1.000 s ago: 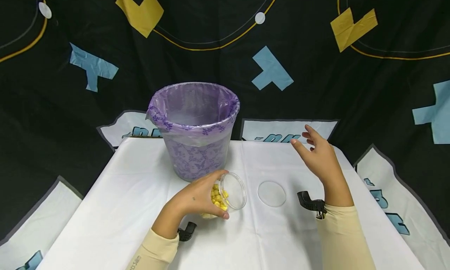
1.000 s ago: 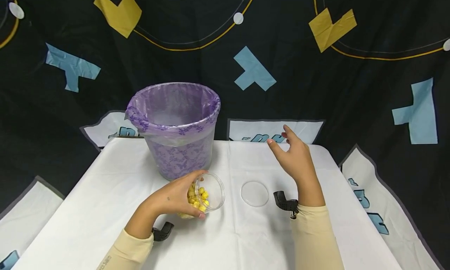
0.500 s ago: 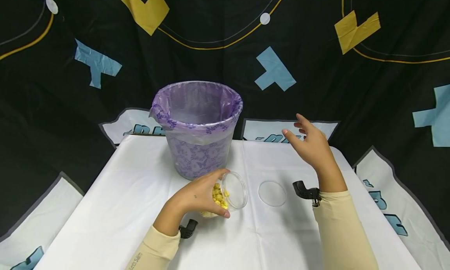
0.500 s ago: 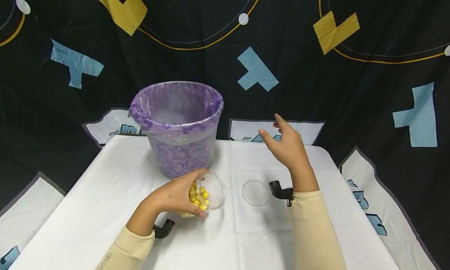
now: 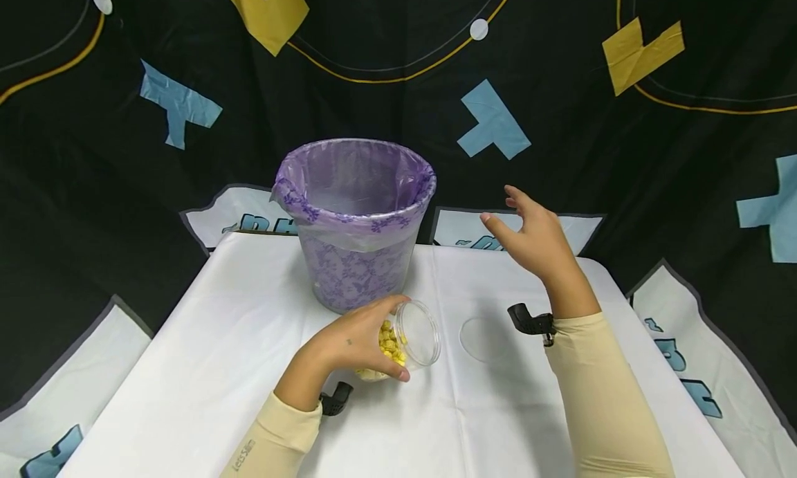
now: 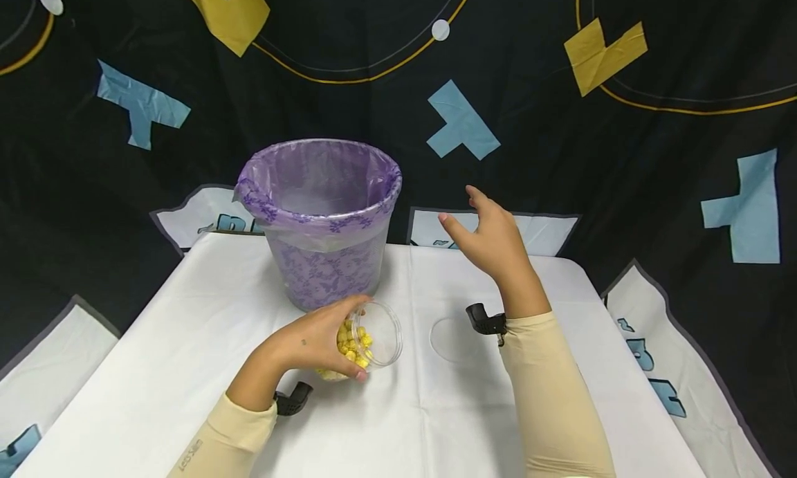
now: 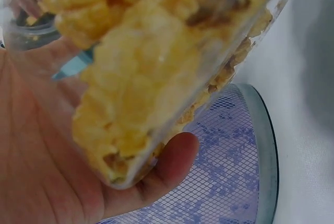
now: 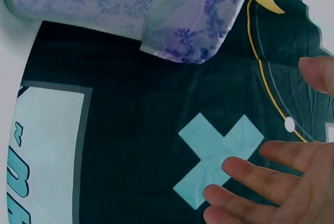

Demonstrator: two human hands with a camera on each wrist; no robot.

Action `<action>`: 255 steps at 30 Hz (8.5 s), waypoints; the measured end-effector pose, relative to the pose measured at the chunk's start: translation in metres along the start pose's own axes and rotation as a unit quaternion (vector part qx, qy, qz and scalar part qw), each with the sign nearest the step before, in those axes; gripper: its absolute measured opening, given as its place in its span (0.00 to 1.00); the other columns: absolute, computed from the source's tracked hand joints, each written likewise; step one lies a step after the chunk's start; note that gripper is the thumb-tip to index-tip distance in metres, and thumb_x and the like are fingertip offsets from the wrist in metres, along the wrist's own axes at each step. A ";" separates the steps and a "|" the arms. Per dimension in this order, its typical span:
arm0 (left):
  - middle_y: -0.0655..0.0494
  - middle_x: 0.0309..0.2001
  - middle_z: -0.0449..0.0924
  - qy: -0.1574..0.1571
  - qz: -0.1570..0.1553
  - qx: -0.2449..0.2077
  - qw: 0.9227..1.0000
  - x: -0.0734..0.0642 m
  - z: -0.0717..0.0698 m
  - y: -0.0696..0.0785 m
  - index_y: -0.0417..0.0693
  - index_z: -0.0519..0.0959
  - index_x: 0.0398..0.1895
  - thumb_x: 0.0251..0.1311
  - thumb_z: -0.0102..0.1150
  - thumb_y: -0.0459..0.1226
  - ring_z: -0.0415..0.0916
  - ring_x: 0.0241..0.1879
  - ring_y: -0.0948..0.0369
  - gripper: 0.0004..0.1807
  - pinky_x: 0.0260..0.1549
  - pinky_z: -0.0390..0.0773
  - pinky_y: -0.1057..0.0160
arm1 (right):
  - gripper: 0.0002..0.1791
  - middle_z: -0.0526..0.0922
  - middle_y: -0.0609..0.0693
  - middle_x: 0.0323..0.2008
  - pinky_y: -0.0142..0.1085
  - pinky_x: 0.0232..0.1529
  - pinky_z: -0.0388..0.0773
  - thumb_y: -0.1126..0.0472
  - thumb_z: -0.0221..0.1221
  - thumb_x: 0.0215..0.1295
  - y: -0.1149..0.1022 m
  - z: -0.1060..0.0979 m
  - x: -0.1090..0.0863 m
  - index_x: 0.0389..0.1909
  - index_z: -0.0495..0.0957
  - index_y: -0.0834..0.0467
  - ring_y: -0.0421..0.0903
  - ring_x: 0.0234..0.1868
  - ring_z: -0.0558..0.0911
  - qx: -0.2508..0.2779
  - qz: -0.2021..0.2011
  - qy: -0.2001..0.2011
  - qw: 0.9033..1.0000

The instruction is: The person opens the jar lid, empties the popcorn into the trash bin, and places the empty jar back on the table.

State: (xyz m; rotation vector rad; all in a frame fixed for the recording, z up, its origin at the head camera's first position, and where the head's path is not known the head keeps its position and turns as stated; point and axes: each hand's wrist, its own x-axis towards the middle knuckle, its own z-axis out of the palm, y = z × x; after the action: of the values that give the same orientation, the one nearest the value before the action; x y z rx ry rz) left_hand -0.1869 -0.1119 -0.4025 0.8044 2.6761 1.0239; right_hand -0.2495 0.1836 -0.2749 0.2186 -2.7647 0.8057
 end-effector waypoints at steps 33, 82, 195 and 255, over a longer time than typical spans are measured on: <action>0.61 0.72 0.64 -0.014 -0.011 0.010 1.000 -0.005 -0.009 0.001 0.62 0.57 0.76 0.28 0.79 0.66 0.65 0.69 0.58 0.66 0.66 0.68 0.50 | 0.45 0.66 0.56 0.72 0.58 0.69 0.64 0.32 0.54 0.65 -0.055 0.042 0.032 0.76 0.59 0.53 0.58 0.72 0.65 -0.020 -0.094 -0.029 0.995; 0.63 0.73 0.63 0.015 -0.024 0.022 0.999 -0.014 -0.015 -0.002 0.64 0.58 0.76 0.27 0.81 0.64 0.62 0.71 0.60 0.66 0.68 0.66 0.52 | 0.50 0.70 0.52 0.70 0.52 0.55 0.80 0.25 0.54 0.59 -0.074 0.076 0.041 0.75 0.62 0.52 0.54 0.62 0.78 0.095 -0.025 -0.018 0.995; 0.31 0.66 0.60 0.229 -0.175 0.195 0.938 -0.053 -0.228 0.014 0.52 0.45 0.80 0.38 0.78 0.59 0.66 0.57 0.34 0.69 0.49 0.74 0.30 | 0.46 0.55 0.52 0.78 0.52 0.73 0.59 0.24 0.45 0.65 -0.065 0.117 0.039 0.79 0.47 0.40 0.49 0.77 0.56 0.234 -0.003 0.009 0.972; 0.28 0.69 0.55 0.153 -0.080 0.495 0.852 0.022 -0.247 0.060 0.52 0.51 0.77 0.38 0.81 0.49 0.48 0.69 0.27 0.64 0.58 0.50 0.18 | 0.43 0.51 0.46 0.79 0.51 0.74 0.55 0.28 0.44 0.69 -0.068 0.124 0.037 0.79 0.43 0.36 0.48 0.78 0.53 0.289 0.004 0.004 0.957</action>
State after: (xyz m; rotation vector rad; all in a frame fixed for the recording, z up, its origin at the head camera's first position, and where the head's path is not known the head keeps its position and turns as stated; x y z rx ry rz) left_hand -0.2623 -0.2032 -0.1768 0.5194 3.4244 -0.4138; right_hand -0.2956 0.0567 -0.3312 0.3072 -2.4478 1.5946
